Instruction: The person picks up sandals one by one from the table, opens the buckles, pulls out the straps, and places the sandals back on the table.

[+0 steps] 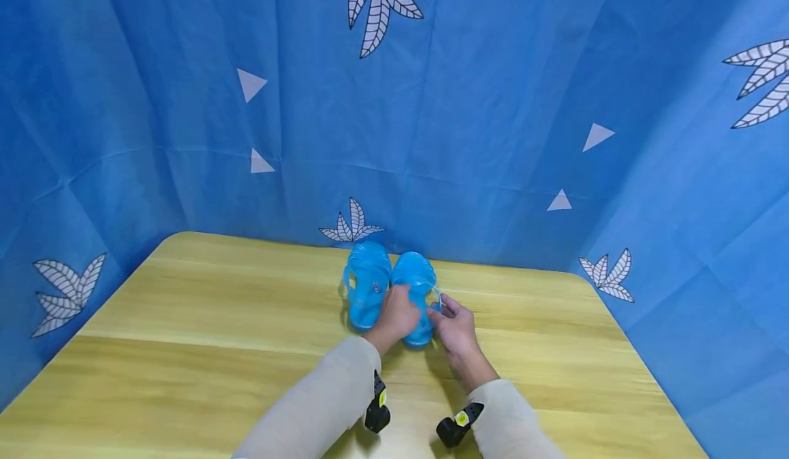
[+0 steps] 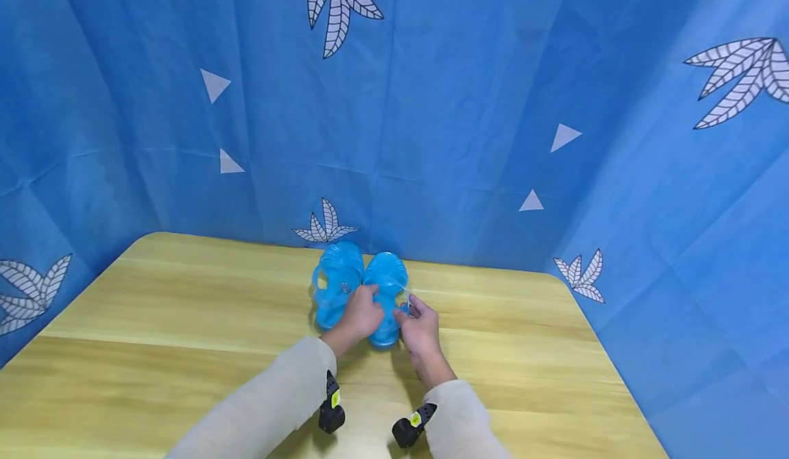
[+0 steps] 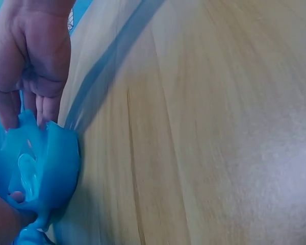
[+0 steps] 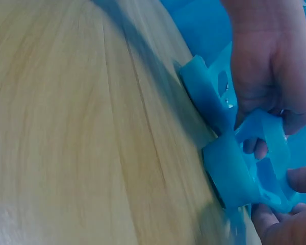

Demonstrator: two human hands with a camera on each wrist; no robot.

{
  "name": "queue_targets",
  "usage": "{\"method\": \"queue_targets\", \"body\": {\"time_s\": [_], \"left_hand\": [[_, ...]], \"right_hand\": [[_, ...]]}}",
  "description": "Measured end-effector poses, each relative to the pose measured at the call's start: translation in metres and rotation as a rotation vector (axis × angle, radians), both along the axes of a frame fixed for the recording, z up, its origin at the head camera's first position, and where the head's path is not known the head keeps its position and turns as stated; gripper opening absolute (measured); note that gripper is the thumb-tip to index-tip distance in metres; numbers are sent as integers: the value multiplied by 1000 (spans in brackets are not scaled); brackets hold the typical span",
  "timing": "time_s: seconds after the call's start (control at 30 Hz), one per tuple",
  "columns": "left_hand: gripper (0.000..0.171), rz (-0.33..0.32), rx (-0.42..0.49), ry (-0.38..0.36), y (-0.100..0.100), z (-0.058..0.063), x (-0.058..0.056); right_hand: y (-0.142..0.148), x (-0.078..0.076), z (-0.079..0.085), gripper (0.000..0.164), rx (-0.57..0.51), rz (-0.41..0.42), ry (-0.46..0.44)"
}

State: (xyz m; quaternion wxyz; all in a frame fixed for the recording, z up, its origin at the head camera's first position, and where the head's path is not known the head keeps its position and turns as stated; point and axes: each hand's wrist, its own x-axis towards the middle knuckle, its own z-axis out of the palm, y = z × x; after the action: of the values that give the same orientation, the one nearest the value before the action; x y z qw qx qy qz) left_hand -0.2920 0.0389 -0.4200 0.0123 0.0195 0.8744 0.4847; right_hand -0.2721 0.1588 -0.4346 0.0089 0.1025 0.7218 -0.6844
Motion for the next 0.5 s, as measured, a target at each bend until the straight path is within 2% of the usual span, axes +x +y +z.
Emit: {"method": "queue_targets", "body": {"time_s": [0.1,0.2,0.37,0.5], "left_hand": [[43,4,18,-13,-1,-6,1],[42,-3,16,5,-2,-10,-1],[42,5,0,47,-3,-5,-7],[42,11,-13,33,-1,-4,-10]], "right_hand": [[0,1,-4,51,2,-13,-18],[-1,0,-6,50,19,-27,-19],[-4,-7,-2,51,22,-28,-9],[-3,-11,1,51,11,-28,-6]]}}
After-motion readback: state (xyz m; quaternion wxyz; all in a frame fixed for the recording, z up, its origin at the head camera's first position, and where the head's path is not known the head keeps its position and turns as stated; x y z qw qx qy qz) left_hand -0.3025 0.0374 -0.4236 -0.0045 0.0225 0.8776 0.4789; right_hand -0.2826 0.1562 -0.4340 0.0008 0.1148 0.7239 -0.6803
